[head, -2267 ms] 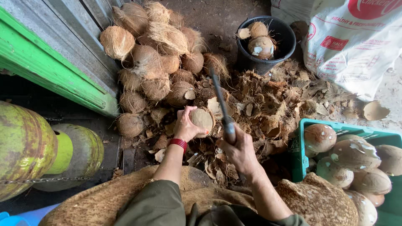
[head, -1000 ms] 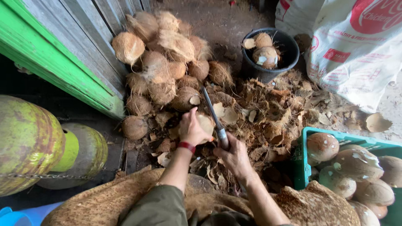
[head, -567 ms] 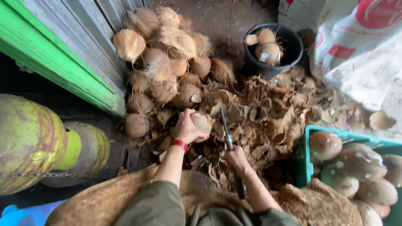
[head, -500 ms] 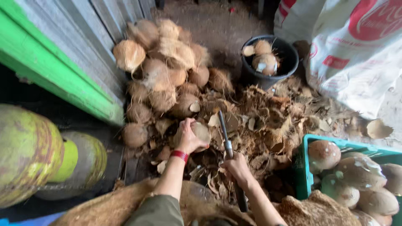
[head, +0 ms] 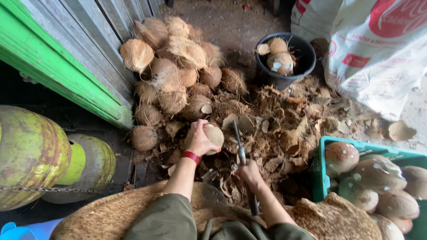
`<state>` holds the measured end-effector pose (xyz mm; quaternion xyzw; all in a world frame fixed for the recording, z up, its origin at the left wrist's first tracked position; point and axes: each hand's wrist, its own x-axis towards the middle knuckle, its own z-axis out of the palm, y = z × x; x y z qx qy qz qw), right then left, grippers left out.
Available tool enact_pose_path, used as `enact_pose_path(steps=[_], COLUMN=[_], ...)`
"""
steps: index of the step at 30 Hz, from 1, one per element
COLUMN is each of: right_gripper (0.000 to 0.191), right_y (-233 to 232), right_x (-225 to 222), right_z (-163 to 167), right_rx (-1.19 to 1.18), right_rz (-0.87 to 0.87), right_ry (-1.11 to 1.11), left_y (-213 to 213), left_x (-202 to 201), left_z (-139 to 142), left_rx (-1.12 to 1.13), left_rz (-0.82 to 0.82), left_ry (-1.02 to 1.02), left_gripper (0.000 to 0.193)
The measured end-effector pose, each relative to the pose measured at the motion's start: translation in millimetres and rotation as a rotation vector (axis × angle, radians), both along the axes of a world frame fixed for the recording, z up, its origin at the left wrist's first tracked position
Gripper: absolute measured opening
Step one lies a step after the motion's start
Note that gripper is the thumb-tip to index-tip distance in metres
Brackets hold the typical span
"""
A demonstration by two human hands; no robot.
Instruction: The person sits on the ground and uses a heavy blade to trim the husk off coconuts one at a time, rotating each coconut to cut away the outer husk, then places the trimmed coconut into a green plastic crate beside them.
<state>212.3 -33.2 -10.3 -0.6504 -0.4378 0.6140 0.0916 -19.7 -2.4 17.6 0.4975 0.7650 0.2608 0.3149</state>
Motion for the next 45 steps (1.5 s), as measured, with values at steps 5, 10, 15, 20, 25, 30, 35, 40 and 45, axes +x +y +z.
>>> enact_pose_path(steps=[5, 10, 15, 20, 25, 30, 35, 40, 45], right_gripper=[0.012, 0.021, 0.01, 0.018, 0.015, 0.003, 0.017, 0.018, 0.019], right_y=[11, -1, -11, 3, -5, -8, 0, 2, -11], right_x=[9, 4, -18, -2, -7, -32, -9, -2, -23], right_z=[68, 91, 22, 26, 92, 58, 19, 72, 77], right_rx=[0.207, 0.704, 0.277, 0.227, 0.538, 0.615, -0.024, 0.311, 0.827], right_rz=[0.018, 0.103, -0.011, 0.213, 0.165, 0.019, -0.161, 0.015, 0.083], right_ry=[0.175, 0.255, 0.095, 0.164, 0.092, 0.173, 0.113, 0.228, 0.381], left_y=[2, 11, 2, -8, -3, 12, -2, 4, 17], left_x=[-3, 6, 16, 12, 23, 25, 3, 16, 33], left_z=[-20, -8, 0, 10, 24, 9, -13, -3, 20], left_rx=[0.103, -0.092, 0.025, 0.097, -0.034, -0.12, 0.066, -0.105, -0.129], left_rz=[-0.009, -0.004, 0.036, 0.099, 0.092, 0.114, 0.118, 0.169, 0.134], left_ry=[-0.243, -0.11, -0.197, -0.109, -0.028, -0.025, -0.183, -0.106, -0.003], left_gripper=[0.11, 0.109, 0.097, 0.103, 0.105, 0.106, 0.108, 0.109, 0.105])
